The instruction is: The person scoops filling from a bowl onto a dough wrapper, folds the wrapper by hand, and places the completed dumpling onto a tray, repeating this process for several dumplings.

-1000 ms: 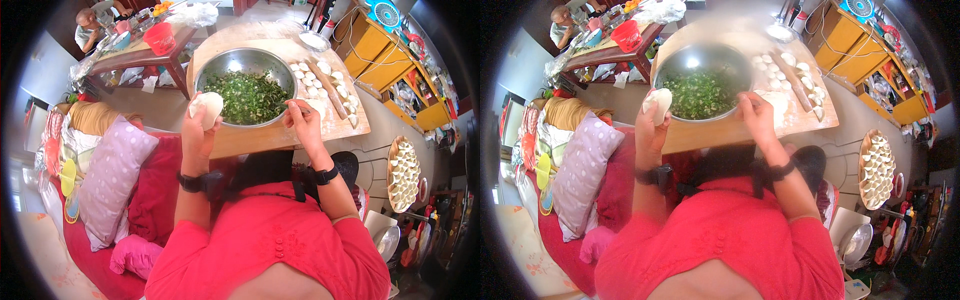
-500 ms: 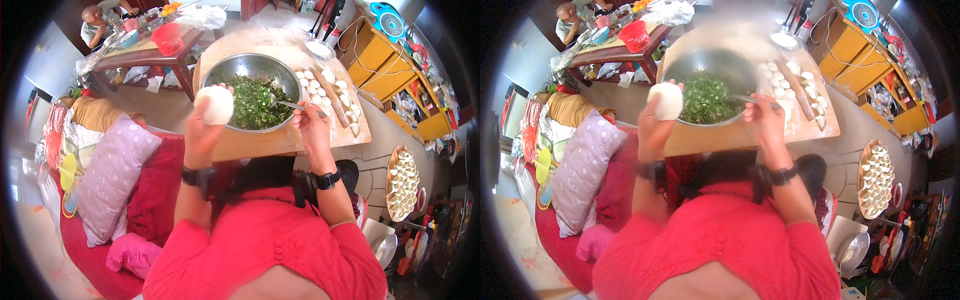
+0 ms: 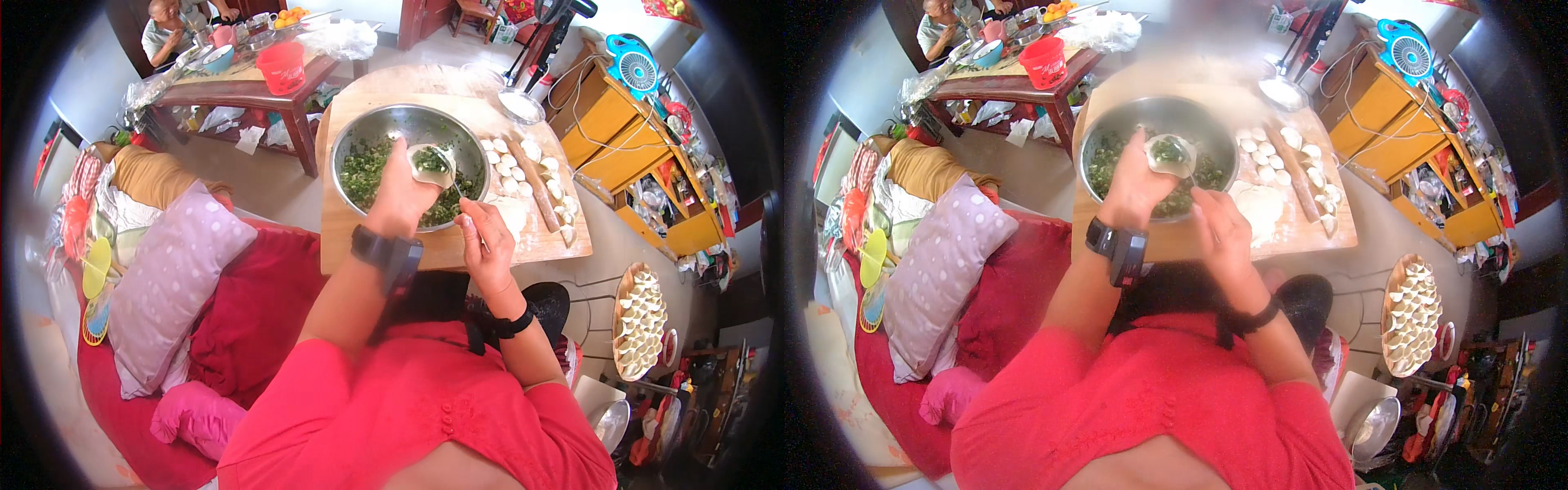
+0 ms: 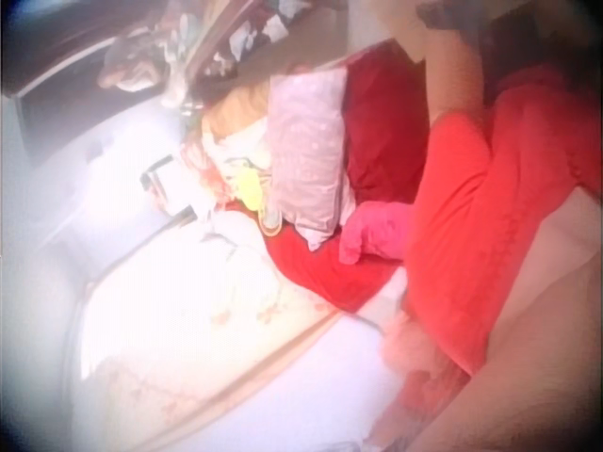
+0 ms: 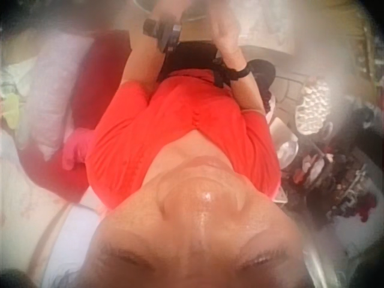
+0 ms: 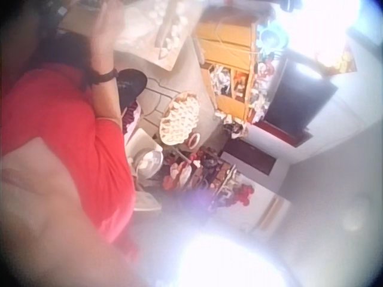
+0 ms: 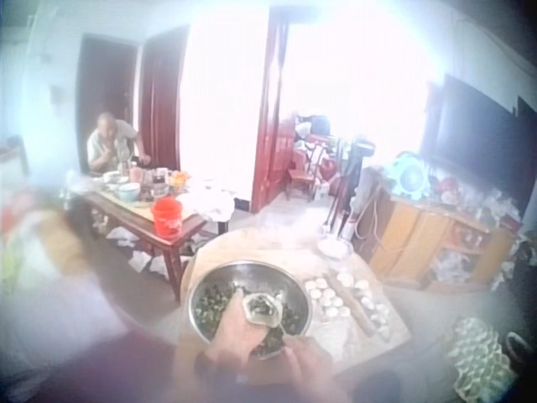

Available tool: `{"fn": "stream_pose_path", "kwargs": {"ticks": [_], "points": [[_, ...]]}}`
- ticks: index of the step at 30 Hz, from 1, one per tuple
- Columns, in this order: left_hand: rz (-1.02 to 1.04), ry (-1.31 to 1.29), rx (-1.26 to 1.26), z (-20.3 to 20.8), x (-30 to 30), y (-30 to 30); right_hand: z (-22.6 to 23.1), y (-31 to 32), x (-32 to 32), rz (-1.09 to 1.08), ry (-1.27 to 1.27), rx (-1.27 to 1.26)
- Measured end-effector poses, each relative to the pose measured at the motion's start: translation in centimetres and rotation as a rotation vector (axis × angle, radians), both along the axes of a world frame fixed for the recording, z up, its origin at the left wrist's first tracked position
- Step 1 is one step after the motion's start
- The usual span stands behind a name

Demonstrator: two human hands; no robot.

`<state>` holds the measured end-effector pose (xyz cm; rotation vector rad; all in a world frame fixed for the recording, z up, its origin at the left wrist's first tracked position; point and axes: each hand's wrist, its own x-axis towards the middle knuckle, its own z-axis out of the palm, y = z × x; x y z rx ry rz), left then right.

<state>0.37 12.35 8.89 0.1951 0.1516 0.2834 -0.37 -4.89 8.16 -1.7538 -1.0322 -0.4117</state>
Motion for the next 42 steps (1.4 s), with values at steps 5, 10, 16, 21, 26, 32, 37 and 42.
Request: {"fn": "stream_pose_path", "kwargs": {"ticks": [5,10,16,21,26,32,37,42], "points": [[-0.012,0.043,-0.004,-0.3,-0.5,0.2,0.4,-0.5,0.1,0.027,-0.001,0.004],[-0.019,0.051,0.003,-0.2,-1.1,0.3,2.3,-0.5,-0.9,0.06,0.633,0.413],[-0.064,0.007,-0.004,-0.1,-1.2,0.2,1.5,-0.5,0.6,0.132,0.879,0.538],[0.072,0.066,0.303,-1.1,-1.3,0.2,2.5,-0.7,0.4,0.151,0.746,0.428],[0.072,0.005,0.267,-0.7,-1.8,0.3,4.1,-1.5,-0.2,0.099,0.636,0.321],[-0.02,-0.004,0.081,-0.2,-1.9,0.3,3.6,-1.2,0.0,0.148,0.32,0.199],[-0.059,0.101,0.094,0.1,-1.9,0.3,3.5,-1.5,-0.1,0.127,-0.216,-0.164],[-0.057,0.062,0.073,0.1,-2.1,0.5,3.6,-1.3,-0.3,0.106,0.118,0.034]]}}
